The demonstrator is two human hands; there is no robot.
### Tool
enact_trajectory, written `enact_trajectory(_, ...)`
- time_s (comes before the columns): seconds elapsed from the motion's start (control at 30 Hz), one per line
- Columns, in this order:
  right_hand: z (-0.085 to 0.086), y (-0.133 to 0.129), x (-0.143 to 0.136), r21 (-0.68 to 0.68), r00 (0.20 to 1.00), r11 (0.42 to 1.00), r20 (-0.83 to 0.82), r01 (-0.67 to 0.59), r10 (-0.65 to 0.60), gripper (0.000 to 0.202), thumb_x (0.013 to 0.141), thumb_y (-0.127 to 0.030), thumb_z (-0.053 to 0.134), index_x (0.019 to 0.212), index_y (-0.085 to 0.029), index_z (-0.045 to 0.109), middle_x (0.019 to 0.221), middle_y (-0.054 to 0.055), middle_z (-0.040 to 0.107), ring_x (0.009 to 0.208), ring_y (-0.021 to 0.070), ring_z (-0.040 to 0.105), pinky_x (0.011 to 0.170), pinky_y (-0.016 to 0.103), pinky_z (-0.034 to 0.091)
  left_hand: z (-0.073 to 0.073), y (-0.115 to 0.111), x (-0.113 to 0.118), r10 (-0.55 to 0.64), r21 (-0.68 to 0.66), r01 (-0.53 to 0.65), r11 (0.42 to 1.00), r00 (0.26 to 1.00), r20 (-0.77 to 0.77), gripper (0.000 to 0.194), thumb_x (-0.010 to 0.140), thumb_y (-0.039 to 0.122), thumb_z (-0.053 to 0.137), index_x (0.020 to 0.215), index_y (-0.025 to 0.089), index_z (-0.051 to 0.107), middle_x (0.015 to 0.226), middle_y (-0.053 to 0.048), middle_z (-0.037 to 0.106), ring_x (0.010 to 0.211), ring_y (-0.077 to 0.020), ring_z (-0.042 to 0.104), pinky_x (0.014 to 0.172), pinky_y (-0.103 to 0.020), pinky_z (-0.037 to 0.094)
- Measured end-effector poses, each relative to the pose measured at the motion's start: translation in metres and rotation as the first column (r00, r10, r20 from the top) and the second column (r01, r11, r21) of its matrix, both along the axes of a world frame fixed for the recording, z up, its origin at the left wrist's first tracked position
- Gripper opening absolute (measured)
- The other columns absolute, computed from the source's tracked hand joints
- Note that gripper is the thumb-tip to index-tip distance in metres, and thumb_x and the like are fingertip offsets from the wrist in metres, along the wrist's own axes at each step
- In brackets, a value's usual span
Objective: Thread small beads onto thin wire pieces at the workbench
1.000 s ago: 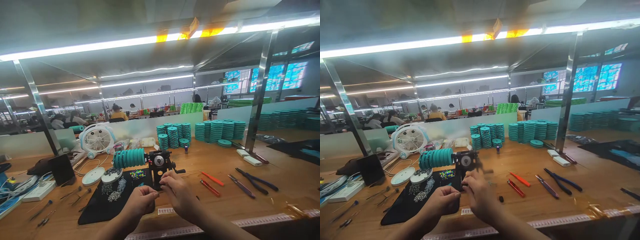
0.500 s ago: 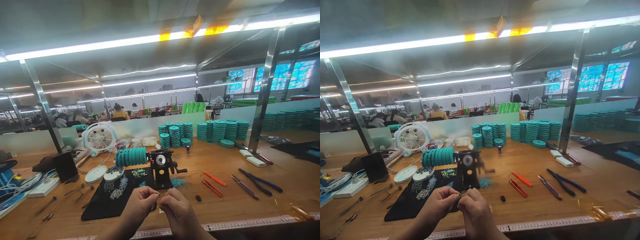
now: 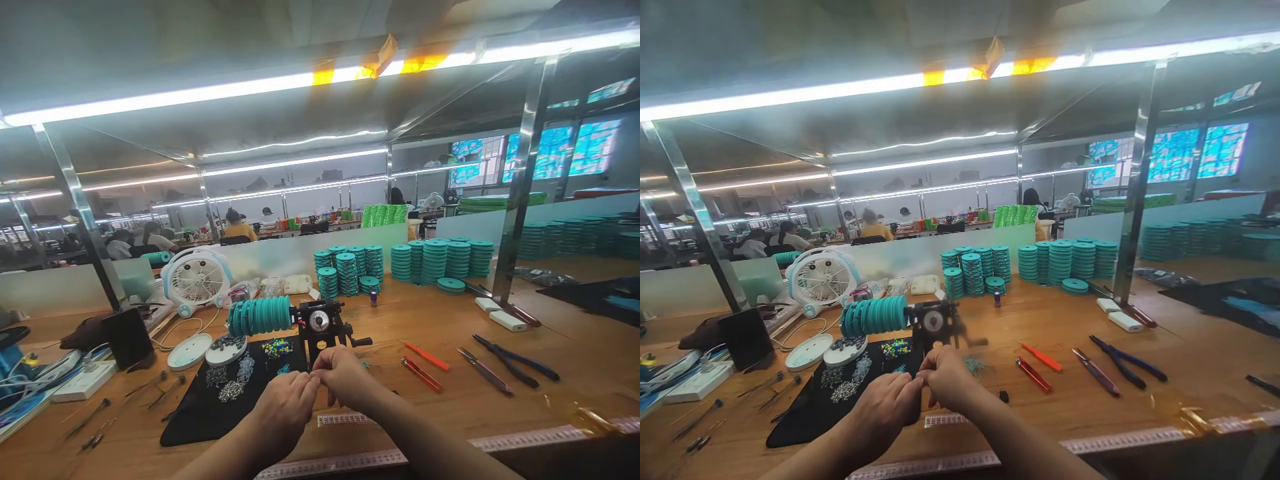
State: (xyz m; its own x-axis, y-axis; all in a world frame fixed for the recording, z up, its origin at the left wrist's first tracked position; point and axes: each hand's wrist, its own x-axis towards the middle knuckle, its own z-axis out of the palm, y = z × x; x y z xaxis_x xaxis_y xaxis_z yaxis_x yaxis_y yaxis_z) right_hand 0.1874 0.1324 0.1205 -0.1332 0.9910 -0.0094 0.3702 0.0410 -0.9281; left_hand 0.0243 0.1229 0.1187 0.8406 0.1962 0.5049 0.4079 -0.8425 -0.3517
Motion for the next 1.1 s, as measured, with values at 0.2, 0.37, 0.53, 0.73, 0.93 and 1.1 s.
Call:
enact_trajectory(0.2,-0.001,-0.003,0.005,0.016,1.0,1.0,0.022,-0.004,0.004,0.01,0.07,-0.014,0.055,0.06,-0.016,0.057,0.044,-0.006,0.048,0.029,0.0101,0.046,0.03,0.021,0.037,0.002,0.0,0.006,0.02,-0.573,0.113,0.811,0.975,0.221,0.023,0.077,0.009,0.045,0.091,0.014,0.063,0.073,-0.007,0.063,0.066,-0.0192,0.054,0.064,-0.032,0.042)
enact_trajectory(0.37,0.011,-0.029,0.022,0.338,0.981,0.93,0.072,0.147,-0.181,0.015,0.083,-0.017,0.048,0.081,-0.018,0.063,0.085,0.007,0.063,0.083,0.0207,0.06,0.076,0.033,0.046,0.006,-0.012,0.016,0.479,-0.926,0.191,0.325,0.811,0.336,0.022,0.082,0.033,0.045,0.072,0.016,0.055,0.05,0.004,0.042,0.046,-0.0114,0.037,0.046,-0.025,0.033)
enact_trajectory(0.53,0.008,-0.059,0.019,0.387,0.978,0.91,0.077,0.149,-0.193,0.023,0.078,-0.037,0.062,0.063,-0.02,0.065,0.066,0.003,0.061,0.065,0.0188,0.055,0.062,0.03,0.039,0.016,-0.02,0.018,0.673,-0.899,0.433,-0.062,0.684,0.282,0.026,0.068,0.04,0.061,0.067,0.016,0.053,0.041,0.009,0.037,0.037,-0.0052,0.023,0.038,-0.021,0.016)
enact_trajectory(0.73,-0.021,-0.062,-0.003,0.07,0.945,0.997,-0.327,0.022,0.002,0.018,0.075,-0.029,0.062,0.064,-0.015,0.064,0.057,0.001,0.058,0.055,0.0143,0.052,0.054,0.025,0.039,0.015,-0.022,0.019,0.712,-0.859,0.501,-0.11,0.643,0.284,0.026,0.063,0.039,0.064,0.065,0.015,0.055,0.041,0.008,0.042,0.036,-0.0043,0.024,0.039,-0.022,0.014)
enact_trajectory(0.93,-0.014,-0.067,0.006,0.835,0.981,0.538,0.183,-0.116,-0.071,0.027,0.084,-0.007,0.038,0.08,-0.019,0.062,0.084,0.008,0.062,0.076,0.0187,0.055,0.067,0.029,0.043,0.013,-0.024,0.014,0.624,-0.948,0.303,0.098,0.723,0.296,0.02,0.075,0.032,0.058,0.067,0.014,0.057,0.048,0.004,0.049,0.042,-0.0075,0.035,0.041,-0.021,0.025)
enact_trajectory(1.1,0.007,-0.044,0.006,0.509,0.979,0.859,0.194,-0.05,-0.058,0.02,0.077,-0.005,0.043,0.069,-0.018,0.056,0.078,0.004,0.057,0.069,0.0157,0.053,0.062,0.025,0.043,-0.008,-0.019,0.007,0.253,-0.536,-0.096,0.839,0.94,0.228,0.029,0.088,0.016,0.037,0.066,0.016,0.055,0.06,-0.003,0.056,0.055,-0.0137,0.049,0.051,-0.025,0.034)
